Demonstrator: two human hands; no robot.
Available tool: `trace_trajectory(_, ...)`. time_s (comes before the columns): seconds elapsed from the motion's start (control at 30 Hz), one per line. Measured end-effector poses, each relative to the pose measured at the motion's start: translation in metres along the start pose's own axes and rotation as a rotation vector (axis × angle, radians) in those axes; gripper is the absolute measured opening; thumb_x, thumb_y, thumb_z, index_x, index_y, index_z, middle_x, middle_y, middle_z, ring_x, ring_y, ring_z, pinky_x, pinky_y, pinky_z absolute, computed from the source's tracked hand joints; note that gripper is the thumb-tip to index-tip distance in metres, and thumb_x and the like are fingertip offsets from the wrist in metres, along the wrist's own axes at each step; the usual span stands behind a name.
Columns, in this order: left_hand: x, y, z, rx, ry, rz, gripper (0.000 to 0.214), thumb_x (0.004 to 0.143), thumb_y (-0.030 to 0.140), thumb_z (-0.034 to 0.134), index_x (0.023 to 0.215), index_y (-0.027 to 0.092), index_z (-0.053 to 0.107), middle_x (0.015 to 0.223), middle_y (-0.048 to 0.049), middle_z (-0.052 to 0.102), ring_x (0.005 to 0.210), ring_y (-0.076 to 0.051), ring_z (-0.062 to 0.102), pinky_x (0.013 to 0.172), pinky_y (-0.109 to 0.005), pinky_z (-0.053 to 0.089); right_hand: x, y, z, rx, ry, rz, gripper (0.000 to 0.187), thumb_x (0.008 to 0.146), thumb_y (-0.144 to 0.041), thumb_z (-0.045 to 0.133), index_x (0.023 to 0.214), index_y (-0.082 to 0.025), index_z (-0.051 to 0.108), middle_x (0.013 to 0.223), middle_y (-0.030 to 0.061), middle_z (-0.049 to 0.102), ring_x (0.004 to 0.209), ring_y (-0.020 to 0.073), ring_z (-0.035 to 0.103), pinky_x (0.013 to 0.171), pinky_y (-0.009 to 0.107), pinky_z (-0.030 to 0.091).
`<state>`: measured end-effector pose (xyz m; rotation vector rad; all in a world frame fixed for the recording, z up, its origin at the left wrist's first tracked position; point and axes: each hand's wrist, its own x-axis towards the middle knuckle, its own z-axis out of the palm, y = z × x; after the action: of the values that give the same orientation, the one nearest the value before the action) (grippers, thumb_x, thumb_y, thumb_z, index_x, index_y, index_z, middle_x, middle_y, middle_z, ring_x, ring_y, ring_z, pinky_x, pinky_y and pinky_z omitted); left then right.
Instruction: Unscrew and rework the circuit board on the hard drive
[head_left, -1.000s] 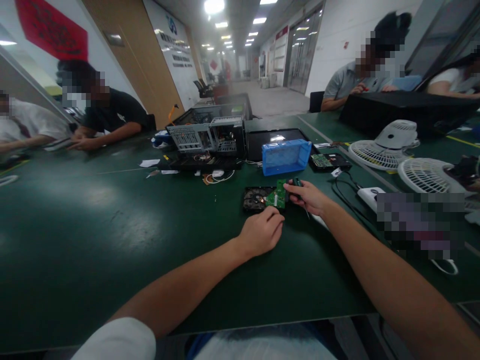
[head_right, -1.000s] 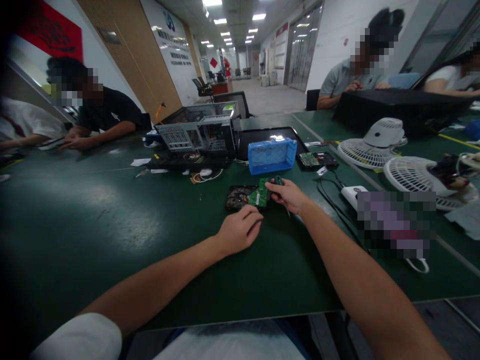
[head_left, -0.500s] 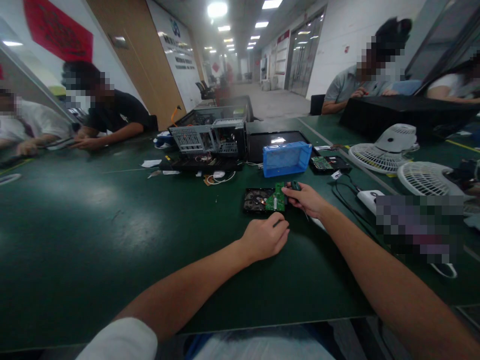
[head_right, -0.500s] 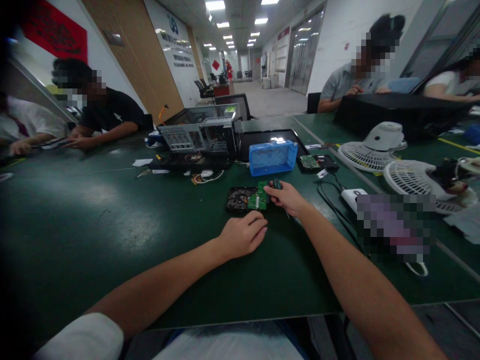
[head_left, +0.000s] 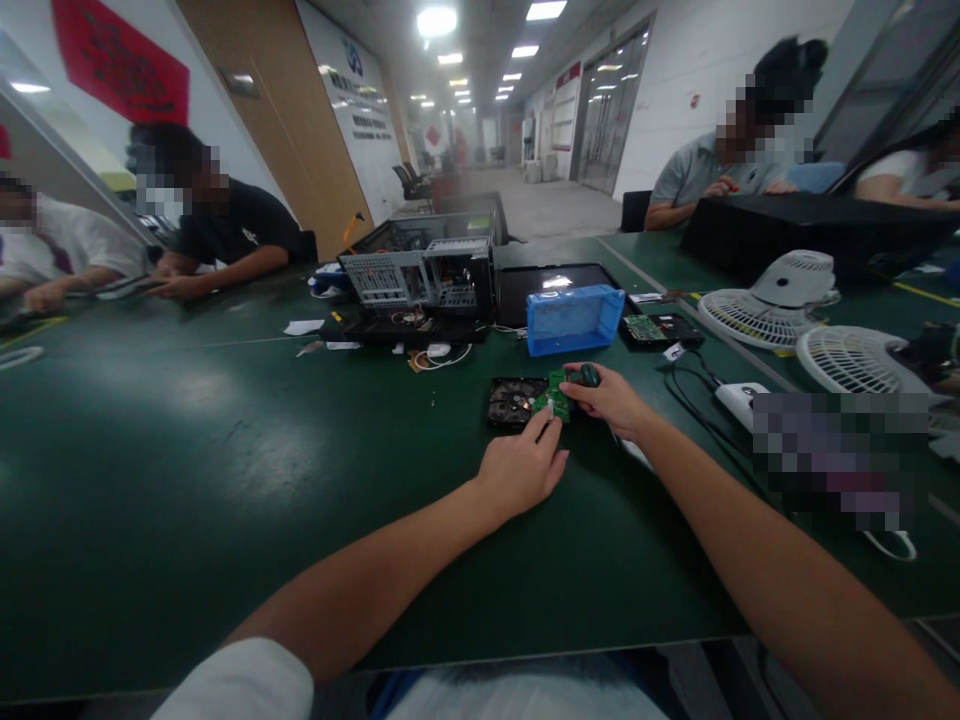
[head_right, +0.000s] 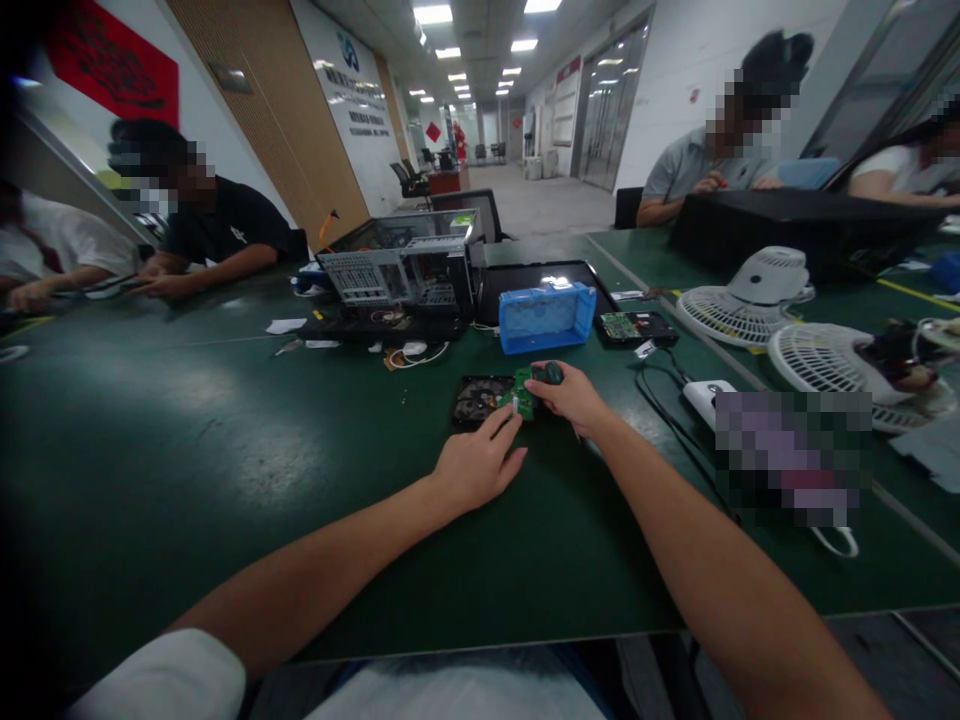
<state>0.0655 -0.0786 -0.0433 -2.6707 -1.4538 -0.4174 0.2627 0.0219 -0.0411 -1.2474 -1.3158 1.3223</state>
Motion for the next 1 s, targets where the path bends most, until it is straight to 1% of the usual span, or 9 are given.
trace_trajectory(0.1,0.0015,-0.0012,0.0033,0.004,-0.013,-0.029,0.057,0.103,0.048,0.044,0.15,0.017,0.048,0.158,-0.019,0.045,0.103,-0.029,0.073,0.069,-0.037,0.062,-0.0002,-0.001,0.0004,0.014,-0.004,0.02,0.054,0.072,-0.04,0.088,0.117,-0.019,0.067,0.065,-0.005,0.053,0.049,0.0072,0.042,0.04,0.017,0.024)
trace_trajectory(0.2,0.0024,-0.0017,0.005,-0.009,0.005,-0.033,0.058,0.103,0.052,0.043,0.15,0.017,0.048,0.157,-0.0192,0.045,0.102,-0.029,0.073,0.07,-0.038,0.062,0.0006,-0.0003,0.0005,0.036,-0.003,0.034,0.05,0.075,-0.043,0.085,0.115,-0.019,0.068,0.062,-0.0057,0.05,0.049,0.0076,0.041,0.039,0.017,0.023)
trace_trajectory(0.47,0.0027,-0.0028,0.0045,-0.007,0.003,-0.036,0.057,0.103,0.052,0.043,0.148,0.018,0.051,0.158,-0.0177,0.045,0.102,-0.03,0.073,0.069,-0.039,0.062,0.0035,0.0038,-0.0012,0.016,0.008,0.079,0.033,0.084,-0.036,0.079,0.108,-0.017,0.067,0.061,-0.0046,0.05,0.046,0.0069,0.04,0.036,0.016,0.02)
trace_trajectory(0.67,0.0036,-0.0036,0.0089,-0.006,0.012,-0.027,0.058,0.104,0.052,0.04,0.147,0.016,0.052,0.158,-0.0151,0.048,0.102,-0.029,0.073,0.075,-0.04,0.063,0.002,0.0043,-0.0008,-0.018,-0.021,0.087,0.029,0.084,-0.036,0.08,0.102,-0.018,0.066,0.061,-0.0052,0.05,0.045,0.0063,0.04,0.036,0.015,0.02)
trace_trajectory(0.83,0.003,-0.003,0.0072,-0.007,0.012,-0.023,0.057,0.104,0.051,0.04,0.147,0.016,0.052,0.156,-0.0149,0.05,0.102,-0.028,0.073,0.074,-0.039,0.063,0.0015,0.0055,-0.0011,-0.034,-0.04,0.096,0.029,0.084,-0.037,0.081,0.1,-0.018,0.065,0.059,-0.0058,0.049,0.044,0.0062,0.038,0.036,0.015,0.02)
trace_trajectory(1.0,0.0033,-0.003,0.007,-0.012,0.008,-0.023,0.057,0.105,0.051,0.041,0.148,0.016,0.051,0.157,-0.014,0.049,0.103,-0.028,0.073,0.076,-0.039,0.063,0.0016,0.0053,-0.0011,-0.035,-0.03,0.113,0.032,0.086,-0.035,0.08,0.109,-0.019,0.065,0.057,-0.0057,0.049,0.045,0.0072,0.04,0.036,0.016,0.022)
